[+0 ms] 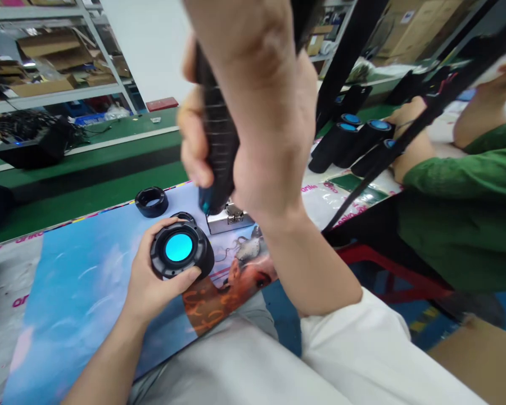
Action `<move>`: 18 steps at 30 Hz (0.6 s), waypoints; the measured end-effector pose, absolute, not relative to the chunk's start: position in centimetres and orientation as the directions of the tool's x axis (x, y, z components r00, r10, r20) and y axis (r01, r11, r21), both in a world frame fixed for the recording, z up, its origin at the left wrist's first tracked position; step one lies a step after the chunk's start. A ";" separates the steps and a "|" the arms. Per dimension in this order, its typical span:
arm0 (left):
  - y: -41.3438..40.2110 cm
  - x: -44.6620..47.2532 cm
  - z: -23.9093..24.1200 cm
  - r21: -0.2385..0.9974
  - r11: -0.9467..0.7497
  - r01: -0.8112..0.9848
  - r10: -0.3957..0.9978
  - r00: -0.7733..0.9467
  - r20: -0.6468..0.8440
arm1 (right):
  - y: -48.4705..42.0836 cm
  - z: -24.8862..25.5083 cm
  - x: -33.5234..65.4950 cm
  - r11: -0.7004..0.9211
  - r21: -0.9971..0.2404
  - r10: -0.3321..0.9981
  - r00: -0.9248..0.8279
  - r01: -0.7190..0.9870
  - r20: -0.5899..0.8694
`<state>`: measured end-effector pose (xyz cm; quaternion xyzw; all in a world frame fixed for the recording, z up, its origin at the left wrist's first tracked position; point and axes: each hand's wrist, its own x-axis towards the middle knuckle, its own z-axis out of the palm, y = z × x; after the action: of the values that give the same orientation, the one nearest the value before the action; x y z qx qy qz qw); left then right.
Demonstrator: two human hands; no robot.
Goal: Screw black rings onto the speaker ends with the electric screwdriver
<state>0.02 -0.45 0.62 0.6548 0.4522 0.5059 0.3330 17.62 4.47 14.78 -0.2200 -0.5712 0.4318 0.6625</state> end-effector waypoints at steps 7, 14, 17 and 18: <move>-0.6 0.2 0.6 0.887 -0.372 0.276 0.927 0.067 0.368 | 10.2 7.3 19.7 0.618 -0.753 0.778 0.315 -0.227 0.543; -0.5 0.1 0.6 0.882 -0.374 0.287 0.925 0.052 0.376 | 8.7 7.4 19.6 0.513 -0.827 0.855 0.218 -0.230 0.470; -0.5 0.2 0.6 0.889 -0.363 0.278 0.930 0.054 0.363 | 7.5 9.3 19.6 0.532 -0.812 0.845 0.220 -0.240 0.488; -0.5 0.2 0.6 0.891 -0.362 0.274 0.931 0.058 0.360 | 7.0 10.4 19.5 0.556 -0.797 0.829 0.220 -0.237 0.514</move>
<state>0.22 -0.46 0.64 0.6513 0.4627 0.5067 0.3239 19.45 7.01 10.40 -0.2938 -0.5043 0.3682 0.7237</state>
